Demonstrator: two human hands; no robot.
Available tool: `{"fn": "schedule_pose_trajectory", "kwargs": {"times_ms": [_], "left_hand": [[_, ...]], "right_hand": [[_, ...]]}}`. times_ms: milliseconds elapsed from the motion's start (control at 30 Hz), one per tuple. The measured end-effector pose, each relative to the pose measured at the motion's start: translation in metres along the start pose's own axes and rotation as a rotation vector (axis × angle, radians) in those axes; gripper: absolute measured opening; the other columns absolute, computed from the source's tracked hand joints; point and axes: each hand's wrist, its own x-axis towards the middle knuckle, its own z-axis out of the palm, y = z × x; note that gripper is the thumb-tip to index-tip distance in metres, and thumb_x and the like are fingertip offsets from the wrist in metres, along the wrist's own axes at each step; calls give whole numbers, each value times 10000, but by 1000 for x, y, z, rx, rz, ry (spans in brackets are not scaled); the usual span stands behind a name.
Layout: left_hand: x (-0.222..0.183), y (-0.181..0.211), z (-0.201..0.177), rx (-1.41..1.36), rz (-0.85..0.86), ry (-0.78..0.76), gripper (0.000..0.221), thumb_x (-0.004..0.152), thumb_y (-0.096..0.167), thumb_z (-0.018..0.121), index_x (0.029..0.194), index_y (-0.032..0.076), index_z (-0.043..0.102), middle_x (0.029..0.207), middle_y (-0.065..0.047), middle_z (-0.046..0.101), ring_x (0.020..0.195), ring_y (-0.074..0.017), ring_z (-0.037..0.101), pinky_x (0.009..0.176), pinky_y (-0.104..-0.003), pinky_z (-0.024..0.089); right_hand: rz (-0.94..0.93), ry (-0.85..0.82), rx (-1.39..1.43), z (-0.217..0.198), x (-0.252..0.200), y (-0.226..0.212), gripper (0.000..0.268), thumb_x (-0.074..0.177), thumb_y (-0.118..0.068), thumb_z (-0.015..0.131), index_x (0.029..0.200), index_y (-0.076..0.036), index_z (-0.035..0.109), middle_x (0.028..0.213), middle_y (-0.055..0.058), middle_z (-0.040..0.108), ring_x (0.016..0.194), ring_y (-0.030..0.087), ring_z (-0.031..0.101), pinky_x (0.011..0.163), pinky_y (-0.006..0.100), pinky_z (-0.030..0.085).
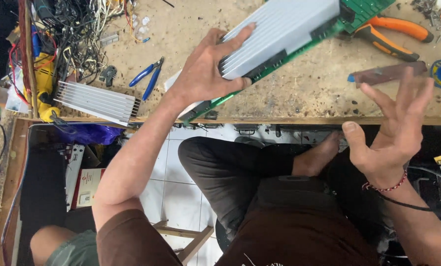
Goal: A person is repairing an electronic device by soldering components onto a circuit board attached to a large heatsink.
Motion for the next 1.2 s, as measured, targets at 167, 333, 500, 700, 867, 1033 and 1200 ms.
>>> {"fn": "schedule_pose_trajectory", "kwargs": {"times_ms": [167, 333, 500, 700, 867, 1033, 1200], "left_hand": [[9, -8, 10, 176, 100, -59, 939, 879, 543, 822, 1633, 368, 292, 1146, -175, 519, 1066, -358, 542, 765, -426, 480], [10, -6, 15, 286, 186, -66, 939, 867, 484, 842, 1636, 342, 323, 1141, -152, 499, 1027, -341, 519, 776, -464, 455], [12, -13, 30, 361, 201, -41, 962, 873, 526, 861, 1637, 366, 297, 1263, -185, 510, 1058, -341, 553, 818, -483, 459], [11, -21, 42, 402, 243, -3, 960, 877, 554, 825, 1642, 372, 274, 1379, -211, 510, 1129, -346, 565, 831, -503, 480], [9, -24, 46, 386, 249, 7, 932, 880, 549, 795, 1639, 371, 285, 1420, -233, 513, 1203, -364, 548, 823, -508, 457], [8, -26, 51, 431, 262, 23, 906, 895, 573, 763, 1641, 354, 298, 1443, -259, 507, 1235, -374, 550, 812, -511, 470], [4, -27, 56, 415, 284, 26, 832, 955, 598, 697, 1645, 352, 302, 1437, -245, 498, 1238, -368, 542, 824, -505, 462]], "right_hand": [[-51, 6, -49, -2, 1, 3, 919, 1027, -18, 719, 1691, -1, 84, 1788, 181, 119, 1653, 604, 377, 1226, 677, 630], [17, 44, 8, -2, -5, 8, 917, 998, 20, 709, 1668, 43, 82, 1773, 253, 146, 1708, 521, 272, 1239, 673, 626], [-69, 13, -41, -5, -7, 14, 916, 1016, 12, 732, 1684, 5, 106, 1793, 147, 107, 1717, 480, 254, 1242, 722, 653], [-25, 3, -89, -7, -10, 14, 919, 1040, -18, 706, 1711, -83, 82, 1790, 164, 150, 1547, 581, 455, 1233, 713, 637], [-36, 31, -70, -4, -11, 20, 895, 1042, 3, 711, 1698, -27, 103, 1813, 68, 101, 1734, 473, 268, 1258, 744, 660], [-63, 11, -94, -3, -8, 21, 883, 1036, 7, 710, 1683, -12, 110, 1788, 145, 117, 1631, 625, 428, 1217, 752, 661], [-39, 15, -95, -2, -11, 27, 894, 1020, -9, 714, 1682, -10, 113, 1788, 149, 114, 1623, 659, 438, 1200, 768, 675]]}}
